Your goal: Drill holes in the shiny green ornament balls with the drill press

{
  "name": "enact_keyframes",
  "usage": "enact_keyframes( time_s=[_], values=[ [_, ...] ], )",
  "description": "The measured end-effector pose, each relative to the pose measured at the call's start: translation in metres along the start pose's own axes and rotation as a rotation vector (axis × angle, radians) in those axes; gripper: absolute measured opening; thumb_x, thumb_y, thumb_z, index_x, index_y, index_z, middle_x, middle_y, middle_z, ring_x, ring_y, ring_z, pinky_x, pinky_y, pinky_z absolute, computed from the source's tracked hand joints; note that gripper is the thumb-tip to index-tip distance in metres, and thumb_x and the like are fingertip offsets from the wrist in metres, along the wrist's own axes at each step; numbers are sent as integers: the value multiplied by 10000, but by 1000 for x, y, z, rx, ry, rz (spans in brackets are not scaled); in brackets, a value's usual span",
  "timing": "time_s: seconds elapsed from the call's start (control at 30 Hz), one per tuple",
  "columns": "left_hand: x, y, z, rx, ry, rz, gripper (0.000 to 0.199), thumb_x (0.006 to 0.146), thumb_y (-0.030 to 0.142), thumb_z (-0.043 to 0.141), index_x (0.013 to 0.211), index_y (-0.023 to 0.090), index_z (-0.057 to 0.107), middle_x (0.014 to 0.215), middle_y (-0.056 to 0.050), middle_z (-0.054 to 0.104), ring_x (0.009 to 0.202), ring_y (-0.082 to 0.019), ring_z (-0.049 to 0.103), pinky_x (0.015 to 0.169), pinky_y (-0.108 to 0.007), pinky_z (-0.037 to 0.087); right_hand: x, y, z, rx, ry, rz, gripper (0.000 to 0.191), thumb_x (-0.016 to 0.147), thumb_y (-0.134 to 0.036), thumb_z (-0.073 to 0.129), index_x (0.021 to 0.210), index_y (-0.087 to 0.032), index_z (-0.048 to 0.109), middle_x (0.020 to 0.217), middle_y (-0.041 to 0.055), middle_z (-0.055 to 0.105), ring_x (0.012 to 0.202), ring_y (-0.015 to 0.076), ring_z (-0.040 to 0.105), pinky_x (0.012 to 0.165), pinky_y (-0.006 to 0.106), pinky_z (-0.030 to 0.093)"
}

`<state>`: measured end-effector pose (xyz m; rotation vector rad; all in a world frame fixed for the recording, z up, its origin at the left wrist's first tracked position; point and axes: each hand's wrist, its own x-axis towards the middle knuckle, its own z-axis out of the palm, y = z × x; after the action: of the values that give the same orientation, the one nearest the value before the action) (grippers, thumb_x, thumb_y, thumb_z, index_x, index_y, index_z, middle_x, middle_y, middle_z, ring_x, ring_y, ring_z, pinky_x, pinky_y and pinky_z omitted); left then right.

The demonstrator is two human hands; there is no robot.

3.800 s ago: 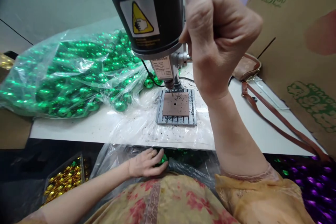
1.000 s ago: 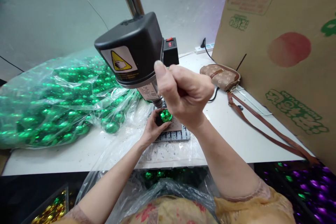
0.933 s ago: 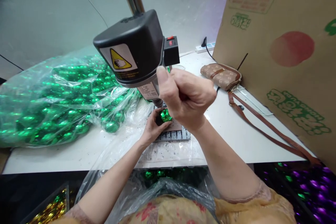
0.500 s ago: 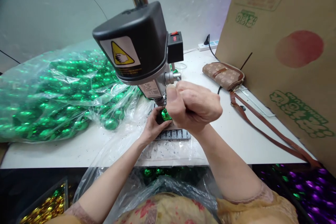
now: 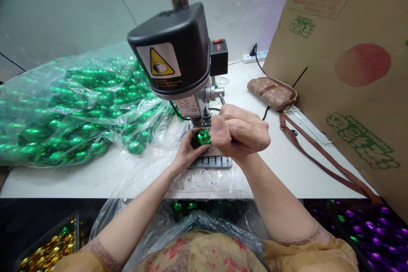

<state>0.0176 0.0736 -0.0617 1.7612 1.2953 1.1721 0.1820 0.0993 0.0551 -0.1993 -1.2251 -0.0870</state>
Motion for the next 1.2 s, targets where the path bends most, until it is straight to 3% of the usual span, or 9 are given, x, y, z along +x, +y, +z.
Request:
enact_keyframes(
  time_s=[0.2,0.37,0.53,0.7,0.77,0.87,1.0,1.13,1.2],
  values=[
    [0,2,0,-1,8,15,510,793,325,792,1232,207,562,1161,-77,681,1053,-251,661,920,-395,530,7,-7,3,46,-36,38,454,850,-99,568,503,-165,282,442,-78,371,377,29,367,394,231,265],
    [0,8,3,48,90,5,481,776,321,795,1186,201,574,1124,-76,682,1031,-247,665,910,-401,535,51,-14,23,-9,35,298,412,903,-194,582,508,-188,466,428,-80,381,378,30,349,425,252,270],
    [-47,21,-19,279,261,136,481,755,364,810,1152,217,581,1047,-75,681,989,-251,668,859,-396,548,72,-11,30,-35,-15,344,435,896,-272,622,490,-192,487,423,-65,411,379,30,315,452,267,313],
    [-153,20,-64,649,-129,647,486,824,352,728,1285,311,581,982,-71,746,762,-235,676,627,-366,541,67,-8,29,11,34,325,465,855,-374,672,479,-169,491,408,-69,401,366,9,319,439,241,296],
    [-189,17,-77,864,-311,693,479,828,208,634,1286,347,614,1072,-76,767,762,-246,679,637,-387,541,66,-9,29,9,31,349,461,863,-361,667,483,-166,495,411,-69,410,371,5,334,438,230,288],
    [-207,16,-89,969,-399,656,485,852,271,629,1334,314,595,1213,-98,733,992,-283,694,876,-447,562,66,-11,28,37,28,365,412,888,-240,623,497,-162,519,427,-62,434,387,8,358,444,226,277],
    [-148,14,-98,759,-113,556,400,901,125,558,1282,248,566,1080,-92,735,1024,-235,688,949,-411,545,64,-10,28,65,52,362,387,866,-177,616,485,-163,543,413,-55,435,380,21,354,422,241,248],
    [-30,-7,-101,549,276,153,288,899,98,506,1149,207,599,954,-78,696,876,-225,677,842,-385,547,62,-6,29,66,76,336,381,849,-163,616,476,-169,542,393,-66,405,367,16,349,404,234,241],
    [24,-23,-97,412,305,45,330,886,99,550,1199,194,593,875,-43,674,796,-203,655,864,-386,538,62,-5,29,67,76,327,377,851,-154,612,481,-167,540,394,-70,394,370,11,345,410,231,240]
  ],
)
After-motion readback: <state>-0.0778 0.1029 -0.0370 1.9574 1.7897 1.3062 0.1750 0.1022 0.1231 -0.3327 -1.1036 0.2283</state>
